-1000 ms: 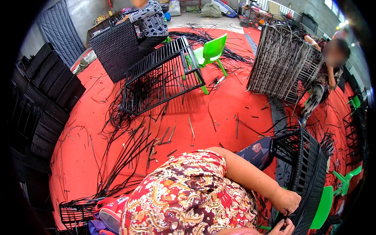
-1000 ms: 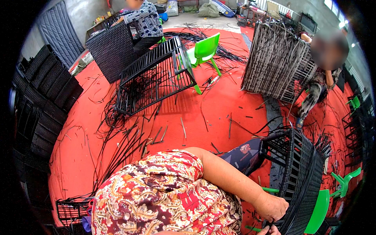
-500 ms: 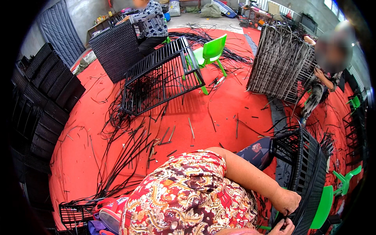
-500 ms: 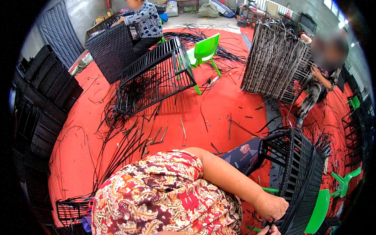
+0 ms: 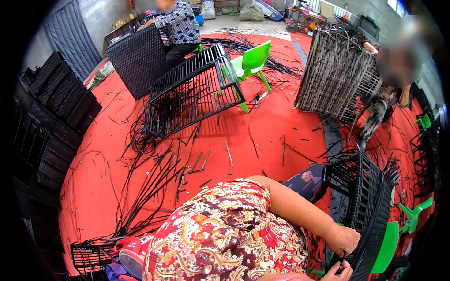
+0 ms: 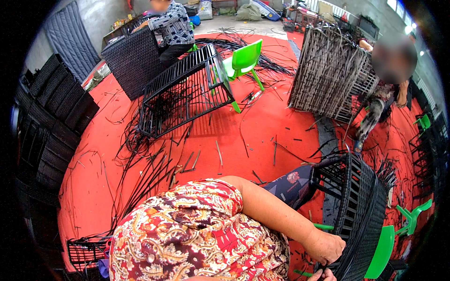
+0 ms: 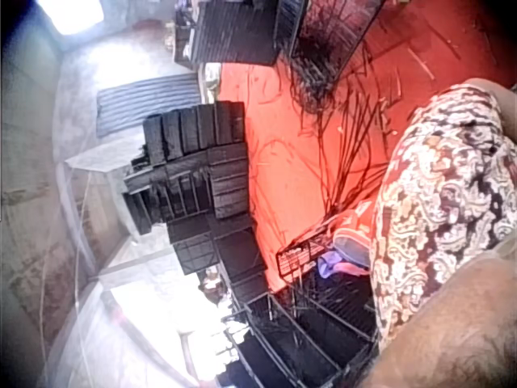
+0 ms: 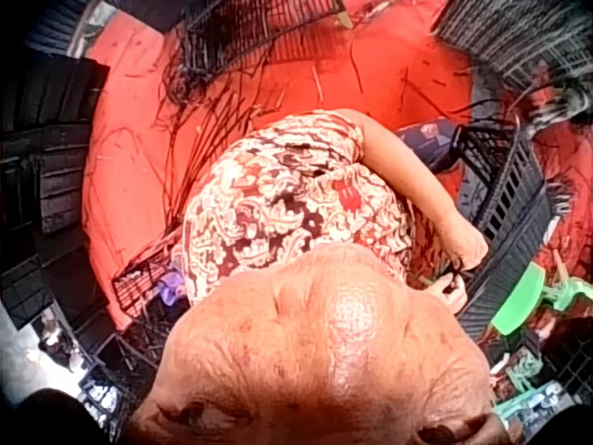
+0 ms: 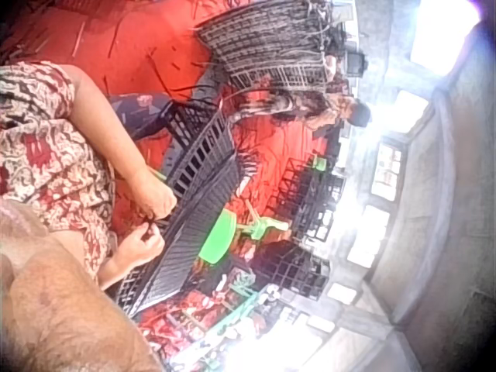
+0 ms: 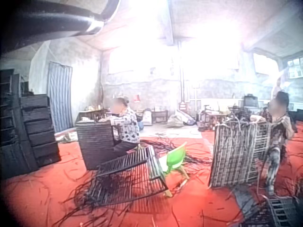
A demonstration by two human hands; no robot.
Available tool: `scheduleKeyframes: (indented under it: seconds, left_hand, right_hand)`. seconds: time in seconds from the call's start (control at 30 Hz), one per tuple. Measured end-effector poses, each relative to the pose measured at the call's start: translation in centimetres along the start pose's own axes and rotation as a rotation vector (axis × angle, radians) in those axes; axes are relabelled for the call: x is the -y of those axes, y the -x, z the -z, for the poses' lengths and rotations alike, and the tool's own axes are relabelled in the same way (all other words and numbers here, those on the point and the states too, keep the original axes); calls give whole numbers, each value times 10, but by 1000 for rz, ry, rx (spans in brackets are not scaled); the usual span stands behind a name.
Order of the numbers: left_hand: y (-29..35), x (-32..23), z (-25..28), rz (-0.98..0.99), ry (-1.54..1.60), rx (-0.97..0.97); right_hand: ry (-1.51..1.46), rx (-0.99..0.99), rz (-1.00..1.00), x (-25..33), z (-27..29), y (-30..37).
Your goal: The person weaves black plastic strips through a metal furniture frame by hand, pulling the strips tight and tucking the ends into the structure.
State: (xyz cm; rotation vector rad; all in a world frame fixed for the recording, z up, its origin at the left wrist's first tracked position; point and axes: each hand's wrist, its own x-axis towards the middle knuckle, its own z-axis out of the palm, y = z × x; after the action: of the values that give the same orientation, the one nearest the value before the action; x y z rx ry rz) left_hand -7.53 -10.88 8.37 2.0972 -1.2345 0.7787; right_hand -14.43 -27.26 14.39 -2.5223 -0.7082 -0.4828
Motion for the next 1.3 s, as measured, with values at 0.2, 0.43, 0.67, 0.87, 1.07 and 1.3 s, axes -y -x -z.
scheduleKeyframes:
  seconds: [0.2,0.43,0.67,0.87,1.07,1.3]
  left_hand:
    - [3,5,34,78,13,130]
    - [-8,14,51,195,210,93]
    - [-37,-15,79,135,119,237]
    - [-56,-45,56,-21,186,354]
    - [-56,-41,48,20,247,403]
    - [-56,-42,44,-41,286,322]
  right_hand:
    - [-127,-62,-129,8,14,-1]
    - [119,-308,-438,-20,79,63]
    - [228,-301,-456,20,67,90]
    - [280,-150,-401,29,55,61]
    - [340,-176,-420,29,43,48]
    - [168,-316,-357,24,35,51]
